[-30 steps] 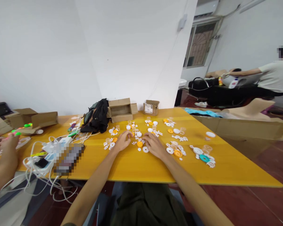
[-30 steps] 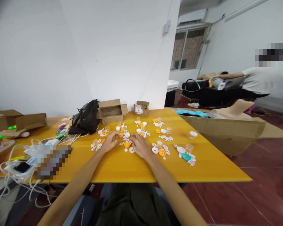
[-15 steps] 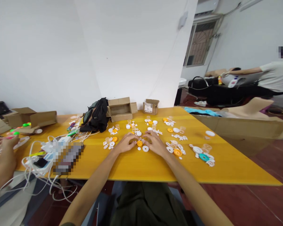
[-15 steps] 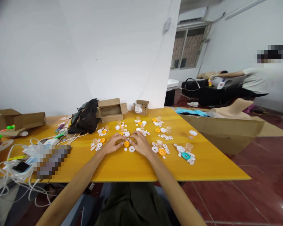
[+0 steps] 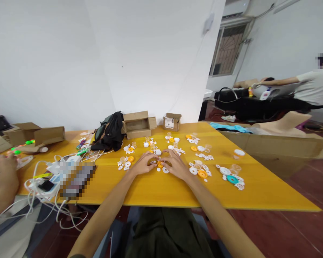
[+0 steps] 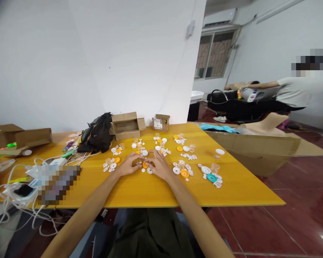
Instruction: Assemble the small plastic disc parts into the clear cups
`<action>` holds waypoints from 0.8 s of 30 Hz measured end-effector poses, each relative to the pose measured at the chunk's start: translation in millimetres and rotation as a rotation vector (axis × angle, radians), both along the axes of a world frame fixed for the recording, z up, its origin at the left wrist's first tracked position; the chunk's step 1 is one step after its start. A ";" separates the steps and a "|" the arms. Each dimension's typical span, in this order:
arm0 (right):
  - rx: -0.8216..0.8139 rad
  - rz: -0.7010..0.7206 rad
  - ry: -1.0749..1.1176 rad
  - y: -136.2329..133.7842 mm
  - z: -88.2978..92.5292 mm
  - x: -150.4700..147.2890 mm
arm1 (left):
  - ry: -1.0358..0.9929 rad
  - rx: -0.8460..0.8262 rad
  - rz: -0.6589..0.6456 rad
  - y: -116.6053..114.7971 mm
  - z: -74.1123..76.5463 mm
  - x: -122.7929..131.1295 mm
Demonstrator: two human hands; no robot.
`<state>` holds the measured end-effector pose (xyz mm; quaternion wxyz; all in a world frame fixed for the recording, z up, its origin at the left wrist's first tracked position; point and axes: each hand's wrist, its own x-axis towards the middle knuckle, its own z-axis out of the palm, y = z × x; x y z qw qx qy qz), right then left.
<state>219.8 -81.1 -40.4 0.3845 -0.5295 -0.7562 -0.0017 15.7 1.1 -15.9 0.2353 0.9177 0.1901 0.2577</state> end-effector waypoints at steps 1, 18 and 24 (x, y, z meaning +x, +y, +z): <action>0.001 -0.005 0.004 0.3 -0.6 0.4 | 0.005 0.000 0.001 -0.3 0.5 0.0; -0.016 -0.040 0.077 2.9 -3.7 1.6 | 0.099 0.107 -0.022 -3.5 4.0 0.1; -0.011 -0.047 0.111 3.4 -3.1 2.1 | 0.134 0.091 -0.039 -2.2 3.1 -0.8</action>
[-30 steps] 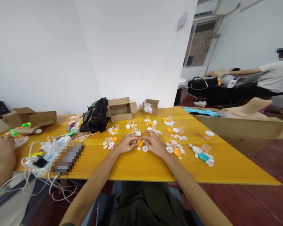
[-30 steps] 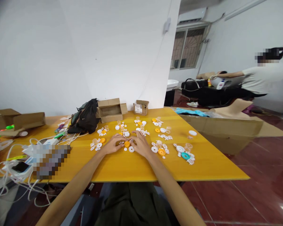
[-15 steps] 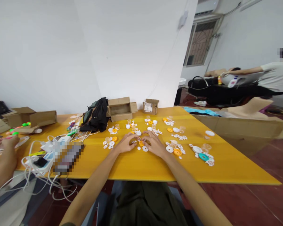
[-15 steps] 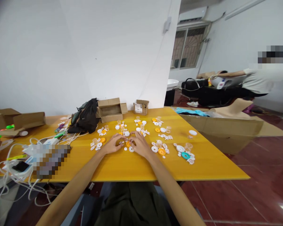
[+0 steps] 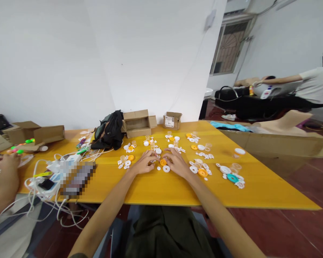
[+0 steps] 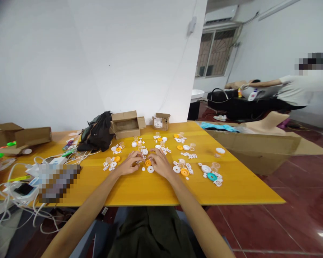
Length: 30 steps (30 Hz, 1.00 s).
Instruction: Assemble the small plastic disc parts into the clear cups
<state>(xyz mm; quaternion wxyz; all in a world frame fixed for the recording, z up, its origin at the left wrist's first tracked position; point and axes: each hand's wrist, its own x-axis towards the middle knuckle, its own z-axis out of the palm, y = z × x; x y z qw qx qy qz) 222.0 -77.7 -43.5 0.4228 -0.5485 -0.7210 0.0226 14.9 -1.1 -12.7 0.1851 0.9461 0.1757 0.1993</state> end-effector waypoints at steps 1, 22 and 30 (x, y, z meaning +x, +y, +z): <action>0.000 0.002 -0.003 0.0 -0.1 -0.2 | -0.004 -0.008 -0.003 0.2 0.0 -0.1; -0.015 -0.029 0.166 4.4 0.5 6.9 | -0.035 -0.128 0.035 13.1 2.2 -11.3; -0.015 -0.027 0.185 4.3 2.2 5.9 | -0.070 -0.196 0.004 14.3 3.4 -10.8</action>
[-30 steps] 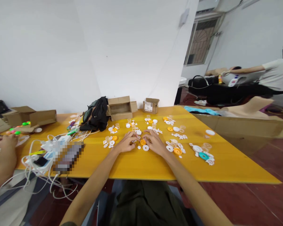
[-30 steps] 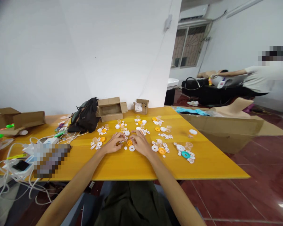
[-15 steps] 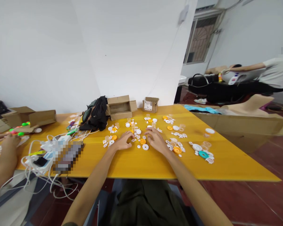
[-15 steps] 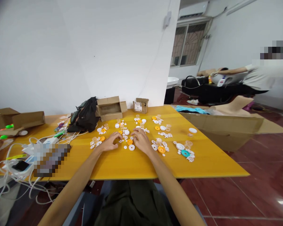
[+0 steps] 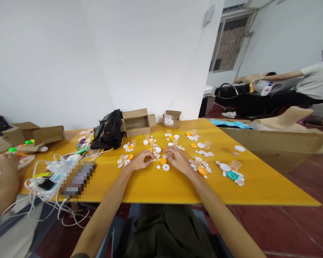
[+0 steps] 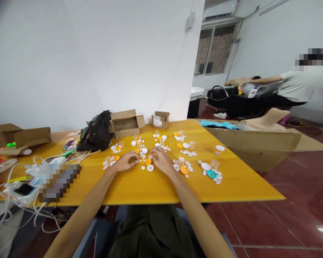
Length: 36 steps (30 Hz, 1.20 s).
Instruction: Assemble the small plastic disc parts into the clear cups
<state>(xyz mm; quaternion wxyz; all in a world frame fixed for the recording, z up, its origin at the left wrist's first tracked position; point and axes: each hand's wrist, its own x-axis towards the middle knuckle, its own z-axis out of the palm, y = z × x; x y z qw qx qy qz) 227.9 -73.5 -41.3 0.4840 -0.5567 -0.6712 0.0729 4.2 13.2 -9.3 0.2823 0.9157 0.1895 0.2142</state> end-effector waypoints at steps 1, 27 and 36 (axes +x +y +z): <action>0.002 0.000 -0.002 0.2 0.0 0.0 | -0.003 -0.012 0.006 0.2 -0.1 0.0; 0.006 -0.006 -0.034 -2.1 4.5 1.1 | 0.030 -0.016 0.071 0.0 6.4 -2.6; 0.079 -0.027 -0.133 -1.8 -3.8 2.4 | 0.009 -0.043 0.055 2.4 2.6 -2.2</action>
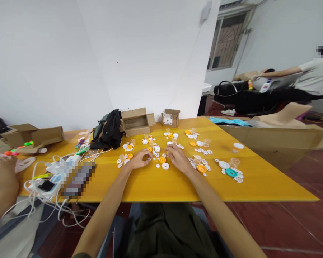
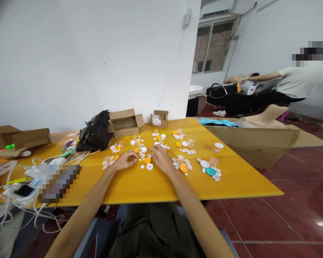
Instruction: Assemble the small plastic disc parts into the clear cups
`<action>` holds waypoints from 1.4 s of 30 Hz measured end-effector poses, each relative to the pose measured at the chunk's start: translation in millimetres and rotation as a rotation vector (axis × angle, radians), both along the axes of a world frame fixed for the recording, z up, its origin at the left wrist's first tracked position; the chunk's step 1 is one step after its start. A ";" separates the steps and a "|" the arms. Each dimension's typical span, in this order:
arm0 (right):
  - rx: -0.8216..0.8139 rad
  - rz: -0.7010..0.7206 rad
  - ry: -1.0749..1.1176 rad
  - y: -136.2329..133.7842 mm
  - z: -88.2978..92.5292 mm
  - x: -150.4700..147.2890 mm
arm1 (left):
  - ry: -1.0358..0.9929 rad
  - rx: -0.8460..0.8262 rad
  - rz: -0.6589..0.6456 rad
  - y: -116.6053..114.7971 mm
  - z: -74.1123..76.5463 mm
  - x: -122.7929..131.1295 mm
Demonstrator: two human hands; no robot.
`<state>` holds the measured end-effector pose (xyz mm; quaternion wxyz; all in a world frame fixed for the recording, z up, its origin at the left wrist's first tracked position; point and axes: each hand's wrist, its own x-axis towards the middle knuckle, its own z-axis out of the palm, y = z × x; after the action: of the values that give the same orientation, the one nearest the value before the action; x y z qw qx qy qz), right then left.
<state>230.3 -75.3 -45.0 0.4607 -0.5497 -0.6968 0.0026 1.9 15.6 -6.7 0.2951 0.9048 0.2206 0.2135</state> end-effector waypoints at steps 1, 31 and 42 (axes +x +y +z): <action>0.011 -0.009 -0.009 0.0 -0.2 -0.1 | 0.001 -0.006 -0.003 0.7 -0.2 -0.4; -0.190 0.076 -0.227 -18.5 25.6 -10.7 | -0.051 -0.116 0.009 2.3 -3.8 3.9; -0.055 -0.069 -0.134 -11.3 18.5 -7.9 | -0.002 -0.102 0.000 4.6 -2.2 0.4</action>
<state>222.5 -86.6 -26.5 0.3974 -0.5850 -0.7064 -0.0311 2.3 20.2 -8.9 0.3412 0.8883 0.2307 0.2030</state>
